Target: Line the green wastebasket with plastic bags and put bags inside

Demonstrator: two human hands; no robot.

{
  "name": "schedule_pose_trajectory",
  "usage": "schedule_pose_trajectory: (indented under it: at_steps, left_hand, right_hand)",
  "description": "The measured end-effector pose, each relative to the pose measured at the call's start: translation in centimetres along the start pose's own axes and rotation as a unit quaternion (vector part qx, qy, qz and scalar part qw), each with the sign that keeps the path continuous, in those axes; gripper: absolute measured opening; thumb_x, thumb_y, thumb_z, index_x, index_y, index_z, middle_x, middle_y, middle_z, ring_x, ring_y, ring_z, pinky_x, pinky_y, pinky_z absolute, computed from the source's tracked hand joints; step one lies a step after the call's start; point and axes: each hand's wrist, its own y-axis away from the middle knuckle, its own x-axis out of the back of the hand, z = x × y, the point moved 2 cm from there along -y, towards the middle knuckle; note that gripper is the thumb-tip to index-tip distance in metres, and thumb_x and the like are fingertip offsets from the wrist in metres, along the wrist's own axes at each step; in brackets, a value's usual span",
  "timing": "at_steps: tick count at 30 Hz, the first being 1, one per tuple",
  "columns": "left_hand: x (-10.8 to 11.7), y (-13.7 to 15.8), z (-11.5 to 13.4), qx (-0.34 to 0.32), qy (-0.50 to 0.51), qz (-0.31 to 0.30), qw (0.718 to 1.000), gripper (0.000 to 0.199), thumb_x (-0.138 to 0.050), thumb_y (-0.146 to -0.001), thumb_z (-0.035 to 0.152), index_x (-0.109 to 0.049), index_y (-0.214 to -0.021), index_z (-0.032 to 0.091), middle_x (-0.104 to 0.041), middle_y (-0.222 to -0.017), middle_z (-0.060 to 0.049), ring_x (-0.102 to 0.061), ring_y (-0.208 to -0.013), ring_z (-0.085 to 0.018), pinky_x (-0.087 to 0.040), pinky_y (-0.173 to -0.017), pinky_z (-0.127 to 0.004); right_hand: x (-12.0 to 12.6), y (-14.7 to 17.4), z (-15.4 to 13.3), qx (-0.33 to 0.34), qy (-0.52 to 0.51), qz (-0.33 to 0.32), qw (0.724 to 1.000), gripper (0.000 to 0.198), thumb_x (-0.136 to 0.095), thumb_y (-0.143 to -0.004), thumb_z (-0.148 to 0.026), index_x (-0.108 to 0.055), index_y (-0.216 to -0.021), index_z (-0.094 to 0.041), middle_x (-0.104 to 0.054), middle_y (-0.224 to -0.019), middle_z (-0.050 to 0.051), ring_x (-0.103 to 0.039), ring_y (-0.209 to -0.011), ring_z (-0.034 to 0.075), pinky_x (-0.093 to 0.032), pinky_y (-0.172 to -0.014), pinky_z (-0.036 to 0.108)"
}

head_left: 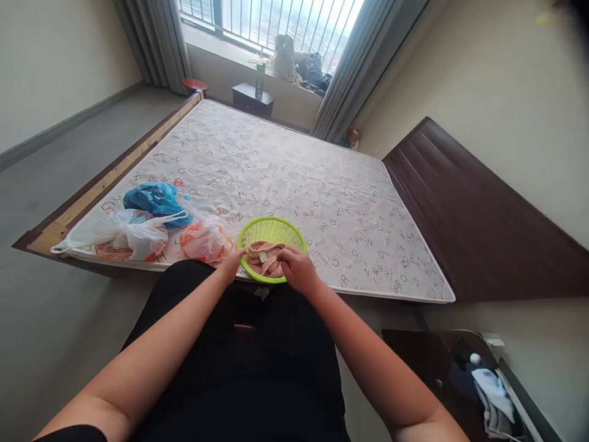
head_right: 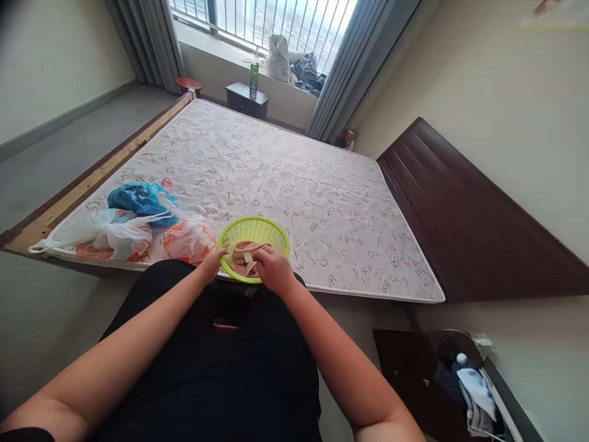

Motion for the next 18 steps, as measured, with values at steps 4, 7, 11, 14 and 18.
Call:
schedule_pose_trajectory:
  at_steps: [4, 7, 11, 14, 18]
  left_hand:
    - [0.6, 0.5, 0.1, -0.036, -0.093, -0.019, 0.995, 0.058, -0.067, -0.071, 0.024, -0.061, -0.128, 0.014, -0.065, -0.134, -0.017, -0.057, -0.130, -0.034, -0.040, -0.117, -0.050]
    - [1.2, 0.8, 0.4, -0.072, -0.129, -0.098, 0.984, 0.060, -0.065, -0.069, 0.022, -0.062, -0.129, 0.013, -0.065, -0.136, -0.017, -0.055, -0.132, -0.036, -0.037, -0.119, -0.051]
    - [2.3, 1.5, -0.3, -0.107, -0.211, -0.163, 0.958, 0.068, -0.057, -0.066, 0.016, -0.061, -0.134, 0.015, -0.065, -0.138, -0.014, -0.053, -0.135, -0.035, -0.031, -0.123, -0.053]
    - [2.9, 2.3, -1.9, -0.110, -0.258, -0.168, 0.945, 0.073, -0.056, -0.069, 0.014, -0.057, -0.142, 0.018, -0.061, -0.143, -0.012, -0.045, -0.143, -0.033, -0.024, -0.127, -0.052]
    - [2.4, 3.0, -4.2, -0.103, -0.274, -0.171, 0.941, 0.071, -0.060, -0.075, 0.019, -0.054, -0.147, 0.021, -0.056, -0.148, -0.010, -0.038, -0.149, -0.030, -0.022, -0.128, -0.048]
  right_hand:
    - [-4.7, -5.1, 3.4, 0.086, 0.164, -0.292, 0.938, 0.045, -0.065, -0.084, -0.005, -0.071, -0.123, -0.026, -0.069, -0.119, 0.012, -0.058, -0.112, 0.028, -0.045, -0.096, 0.039]
    - [-8.2, -5.9, 5.7, 0.139, 0.190, -0.389, 0.890, 0.060, -0.069, -0.084, -0.011, -0.062, -0.139, -0.031, -0.055, -0.149, 0.009, -0.047, -0.133, 0.029, -0.038, -0.107, 0.042]
    - [-11.9, -5.1, 7.0, 0.148, 0.204, -0.438, 0.863, 0.053, -0.072, -0.085, -0.020, -0.062, -0.137, -0.026, -0.054, -0.150, 0.010, -0.041, -0.139, 0.029, -0.029, -0.116, 0.045]
    - [-13.9, -3.8, 7.3, 0.061, 0.239, -0.405, 0.880, 0.063, -0.079, -0.076, -0.021, -0.061, -0.136, -0.019, -0.053, -0.148, 0.016, -0.041, -0.139, 0.033, -0.033, -0.114, 0.044]
    - [-15.5, -2.1, 7.3, -0.088, 0.275, -0.339, 0.896, 0.054, -0.074, -0.084, -0.023, -0.059, -0.134, -0.011, -0.057, -0.138, 0.027, -0.054, -0.126, 0.037, -0.044, -0.103, 0.049]
